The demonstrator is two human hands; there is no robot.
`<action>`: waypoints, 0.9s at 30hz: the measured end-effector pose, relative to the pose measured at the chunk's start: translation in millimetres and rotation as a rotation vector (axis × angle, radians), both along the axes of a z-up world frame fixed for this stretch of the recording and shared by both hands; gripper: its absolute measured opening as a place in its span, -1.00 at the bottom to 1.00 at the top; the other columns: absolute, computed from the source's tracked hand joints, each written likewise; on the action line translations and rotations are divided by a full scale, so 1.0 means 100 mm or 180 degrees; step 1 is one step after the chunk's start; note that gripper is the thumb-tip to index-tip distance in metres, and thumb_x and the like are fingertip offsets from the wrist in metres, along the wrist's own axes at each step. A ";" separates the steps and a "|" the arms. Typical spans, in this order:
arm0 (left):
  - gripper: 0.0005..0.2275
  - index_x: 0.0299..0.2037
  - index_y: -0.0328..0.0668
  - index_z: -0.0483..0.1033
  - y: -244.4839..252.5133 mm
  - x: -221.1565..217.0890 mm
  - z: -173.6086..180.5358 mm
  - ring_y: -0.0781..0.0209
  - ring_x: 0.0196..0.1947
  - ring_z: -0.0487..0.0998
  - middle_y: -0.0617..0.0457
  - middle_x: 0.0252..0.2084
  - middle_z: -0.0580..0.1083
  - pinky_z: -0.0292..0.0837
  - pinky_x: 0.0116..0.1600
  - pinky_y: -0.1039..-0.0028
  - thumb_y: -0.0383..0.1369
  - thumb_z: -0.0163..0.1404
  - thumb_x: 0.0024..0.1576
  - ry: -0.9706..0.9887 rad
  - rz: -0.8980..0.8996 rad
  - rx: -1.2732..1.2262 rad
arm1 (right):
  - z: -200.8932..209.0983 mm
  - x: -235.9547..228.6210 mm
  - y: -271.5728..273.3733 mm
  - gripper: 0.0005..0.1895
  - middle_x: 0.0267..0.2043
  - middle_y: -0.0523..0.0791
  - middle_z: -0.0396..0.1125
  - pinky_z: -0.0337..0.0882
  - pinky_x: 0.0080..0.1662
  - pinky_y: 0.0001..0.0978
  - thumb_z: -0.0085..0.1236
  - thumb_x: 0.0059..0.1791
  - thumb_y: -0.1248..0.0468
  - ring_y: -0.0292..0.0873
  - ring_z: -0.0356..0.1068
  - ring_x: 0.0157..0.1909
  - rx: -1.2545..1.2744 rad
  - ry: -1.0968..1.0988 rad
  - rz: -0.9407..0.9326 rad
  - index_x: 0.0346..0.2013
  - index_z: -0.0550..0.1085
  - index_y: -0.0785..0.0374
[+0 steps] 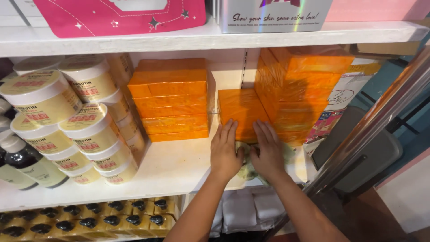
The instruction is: The person wipes the surface of orange plastic-wrapped boxes on a shelf using a green cloth. They pick up each box, wipe it, and place it back on the shelf among other similar boxes and skincare products.
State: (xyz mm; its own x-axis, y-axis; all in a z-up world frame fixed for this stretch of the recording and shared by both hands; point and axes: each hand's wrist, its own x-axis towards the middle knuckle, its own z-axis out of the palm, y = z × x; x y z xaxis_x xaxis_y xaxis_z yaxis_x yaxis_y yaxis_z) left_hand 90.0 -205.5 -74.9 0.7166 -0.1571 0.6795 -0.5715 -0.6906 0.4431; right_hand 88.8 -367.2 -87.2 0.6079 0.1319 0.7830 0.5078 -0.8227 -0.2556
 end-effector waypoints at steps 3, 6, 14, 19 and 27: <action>-0.27 0.40 -0.20 0.18 0.00 0.00 -0.02 -0.25 0.41 0.17 -0.09 0.44 0.21 0.07 0.42 0.12 -0.45 0.14 -0.07 0.0021 0.0106 0.0115 | 0.03 -0.05 0.03 -0.22 0.42 0.08 0.15 0.10 0.39 -0.02 0.13 -0.21 0.46 0.20 0.05 0.47 0.0250 0.0075 0.0087 0.34 0.26 0.33; -0.28 0.40 -0.21 0.18 0.00 -0.04 0.02 -0.23 0.41 0.17 -0.10 0.43 0.22 0.06 0.42 0.10 -0.42 0.15 -0.05 0.0049 0.0173 0.0211 | -0.07 -0.04 0.04 -0.26 0.42 0.07 0.15 0.12 0.40 -0.03 0.16 -0.18 0.46 0.20 0.07 0.48 0.0512 -0.0036 0.0018 0.32 0.28 0.31; -0.33 0.35 -0.28 0.24 -0.01 -0.13 0.02 -0.22 0.32 0.27 -0.15 0.37 0.27 0.14 0.36 0.11 -0.35 0.18 -0.02 0.0027 0.0220 0.0236 | -0.27 0.04 0.01 -0.31 0.31 0.13 0.09 0.28 0.24 -0.14 0.17 -0.13 0.46 0.10 0.16 0.31 0.1580 -0.0089 0.0059 0.31 0.24 0.34; -0.52 0.17 -0.29 0.39 0.03 -0.22 0.06 -0.15 0.13 0.43 -0.15 0.21 0.41 0.33 0.23 0.17 -0.30 0.19 0.05 -0.0248 0.0336 -0.0343 | -0.09 -0.06 0.04 -0.40 0.11 0.04 0.19 0.33 0.10 -0.27 0.23 -0.08 0.41 -0.09 0.25 0.05 0.1967 0.0120 0.0033 0.24 0.30 0.36; -0.55 -0.04 -0.41 0.44 0.15 0.20 -0.22 0.28 -0.41 0.38 0.02 -0.29 0.46 0.29 -0.37 0.48 -0.11 0.18 0.14 0.2194 -0.0235 -0.3828 | -0.49 0.47 -0.14 -0.65 -0.08 -0.12 0.40 0.33 0.07 -0.33 0.16 0.12 0.14 -0.24 0.34 -0.04 0.3596 0.1497 0.0485 0.02 0.44 0.37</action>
